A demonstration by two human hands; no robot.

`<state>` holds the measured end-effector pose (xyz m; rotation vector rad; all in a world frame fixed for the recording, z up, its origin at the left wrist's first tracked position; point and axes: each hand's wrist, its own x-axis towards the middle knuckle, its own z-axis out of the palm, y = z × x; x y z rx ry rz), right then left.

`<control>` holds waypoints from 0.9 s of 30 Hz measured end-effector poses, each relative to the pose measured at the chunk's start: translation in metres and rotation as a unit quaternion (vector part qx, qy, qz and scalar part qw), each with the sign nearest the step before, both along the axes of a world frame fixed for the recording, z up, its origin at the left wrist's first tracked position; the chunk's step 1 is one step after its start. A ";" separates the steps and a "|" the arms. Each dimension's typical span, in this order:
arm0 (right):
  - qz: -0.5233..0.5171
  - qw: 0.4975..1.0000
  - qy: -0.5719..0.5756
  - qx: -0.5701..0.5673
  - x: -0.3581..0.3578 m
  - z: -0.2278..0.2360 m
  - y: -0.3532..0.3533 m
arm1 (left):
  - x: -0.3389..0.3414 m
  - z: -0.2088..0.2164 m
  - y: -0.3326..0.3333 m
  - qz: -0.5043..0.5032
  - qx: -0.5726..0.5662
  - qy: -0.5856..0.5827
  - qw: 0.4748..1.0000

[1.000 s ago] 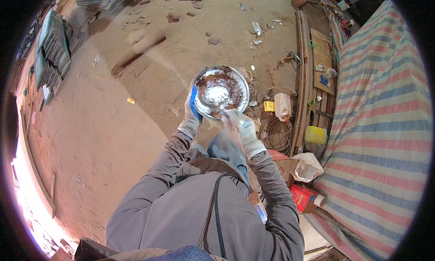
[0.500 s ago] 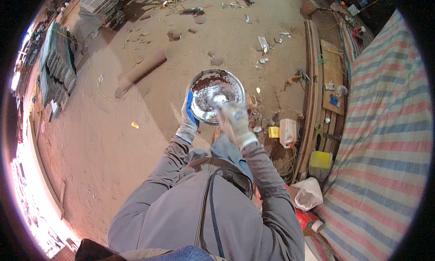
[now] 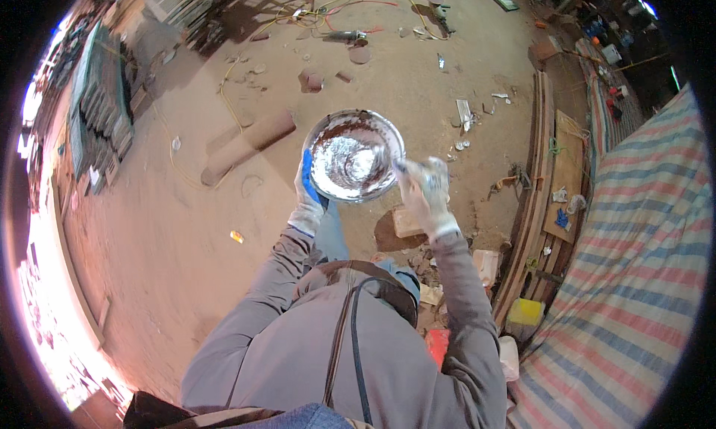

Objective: The person squats on the floor and pours liquids from plastic bottles into a small container, then stirs the mixture with a stick. The mixture changes color as more liquid is added and stirred.

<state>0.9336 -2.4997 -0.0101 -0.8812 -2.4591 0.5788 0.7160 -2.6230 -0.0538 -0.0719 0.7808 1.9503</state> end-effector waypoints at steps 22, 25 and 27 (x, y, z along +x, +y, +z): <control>0.106 0.991 0.021 0.085 -0.311 0.055 0.206 | -0.279 -0.017 0.244 0.045 0.014 0.053 0.997; 0.080 0.992 -0.055 0.079 -0.291 0.090 0.257 | -0.286 0.015 0.284 0.026 -0.010 0.014 1.000; -0.006 0.990 0.063 -0.126 -0.286 0.044 0.310 | -0.281 0.014 0.331 0.025 -0.004 0.027 0.999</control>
